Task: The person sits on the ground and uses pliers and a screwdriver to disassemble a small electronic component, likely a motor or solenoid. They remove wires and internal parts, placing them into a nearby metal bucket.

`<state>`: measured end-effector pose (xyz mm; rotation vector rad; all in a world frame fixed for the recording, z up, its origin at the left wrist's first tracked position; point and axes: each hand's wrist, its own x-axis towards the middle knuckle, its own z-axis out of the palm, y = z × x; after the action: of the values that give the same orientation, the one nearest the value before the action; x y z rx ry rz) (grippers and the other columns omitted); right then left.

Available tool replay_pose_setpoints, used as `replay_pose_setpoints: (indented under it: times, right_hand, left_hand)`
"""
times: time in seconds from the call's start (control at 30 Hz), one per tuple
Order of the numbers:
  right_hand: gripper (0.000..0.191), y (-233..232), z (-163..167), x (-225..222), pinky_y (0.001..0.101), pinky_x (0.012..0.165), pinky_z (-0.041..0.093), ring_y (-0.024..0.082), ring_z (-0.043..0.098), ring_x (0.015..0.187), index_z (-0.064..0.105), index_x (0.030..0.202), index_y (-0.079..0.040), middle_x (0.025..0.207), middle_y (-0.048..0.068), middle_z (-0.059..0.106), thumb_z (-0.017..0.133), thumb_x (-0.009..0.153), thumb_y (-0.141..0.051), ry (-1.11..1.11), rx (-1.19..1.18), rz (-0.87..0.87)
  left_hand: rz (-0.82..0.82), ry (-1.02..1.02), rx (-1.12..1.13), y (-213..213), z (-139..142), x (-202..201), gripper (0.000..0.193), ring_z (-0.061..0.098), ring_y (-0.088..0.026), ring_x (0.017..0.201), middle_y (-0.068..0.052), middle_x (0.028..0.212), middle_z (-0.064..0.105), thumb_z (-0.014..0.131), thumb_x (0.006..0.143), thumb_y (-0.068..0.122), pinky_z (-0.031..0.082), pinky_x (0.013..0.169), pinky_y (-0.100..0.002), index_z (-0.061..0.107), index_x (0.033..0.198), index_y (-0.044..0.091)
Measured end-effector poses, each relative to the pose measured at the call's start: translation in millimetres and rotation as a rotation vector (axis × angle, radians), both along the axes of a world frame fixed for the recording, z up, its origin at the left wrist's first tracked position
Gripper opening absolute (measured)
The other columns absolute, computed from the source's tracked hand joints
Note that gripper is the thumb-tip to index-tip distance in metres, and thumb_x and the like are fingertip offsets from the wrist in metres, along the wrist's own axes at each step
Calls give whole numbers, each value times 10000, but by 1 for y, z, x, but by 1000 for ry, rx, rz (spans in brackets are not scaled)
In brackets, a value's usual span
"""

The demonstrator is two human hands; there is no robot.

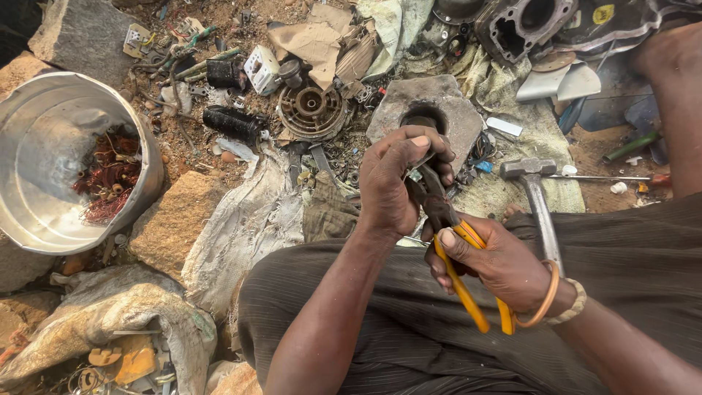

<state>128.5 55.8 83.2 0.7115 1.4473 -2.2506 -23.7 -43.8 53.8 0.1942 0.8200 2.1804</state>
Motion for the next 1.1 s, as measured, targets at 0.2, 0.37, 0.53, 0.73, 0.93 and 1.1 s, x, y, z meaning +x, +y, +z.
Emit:
replay_pose_setpoints:
  times: [0.2,0.37,0.53,0.73,0.93,1.1]
  right_hand:
    - [322,-6,-8,2,345,615,559,173,611,649,615,1064,-61,719,35,605,641,925,-350,-22,-419,-71]
    - [226,-7,-25,-1,331,538,514,158,577,593,645,1046,-78,693,35,607,676,929,-269,121,267,88]
    - [243,-1,-35,9,338,481,481,144,576,474,655,1128,-121,682,13,691,649,906,-220,270,1043,267]
    - [215,-11,-36,27,369,544,504,164,619,530,691,1055,-100,649,64,705,704,938,-279,57,950,246]
    - [283,4,-43,46,323,638,556,133,652,691,690,1134,-74,734,46,702,673,921,-260,42,650,-23]
    - [262,23,-57,60,368,658,549,191,654,716,676,1119,-37,777,106,689,670,962,-246,31,542,29]
  left_hand:
    - [-25,-208,173,1,-7,7,183,619,-198,825,-137,955,621,612,952,183,578,746,-353,626,983,3]
    - [97,-242,103,1,-4,-13,168,619,-185,768,-119,883,635,609,961,198,572,713,-354,635,934,34]
    - [386,-357,88,-28,2,-57,147,642,-173,736,-83,842,694,616,958,217,600,748,-386,655,871,105]
    - [227,-156,112,-35,2,-55,285,740,-293,894,-155,974,727,673,952,339,637,866,-509,698,944,55]
    - [-320,801,-751,-35,15,-54,411,727,-283,959,-127,1212,763,685,876,300,662,844,-511,705,1274,199]
    - [-539,1138,-554,-14,-1,-21,537,762,-244,1063,-71,1189,783,716,863,548,606,928,-479,724,1286,217]
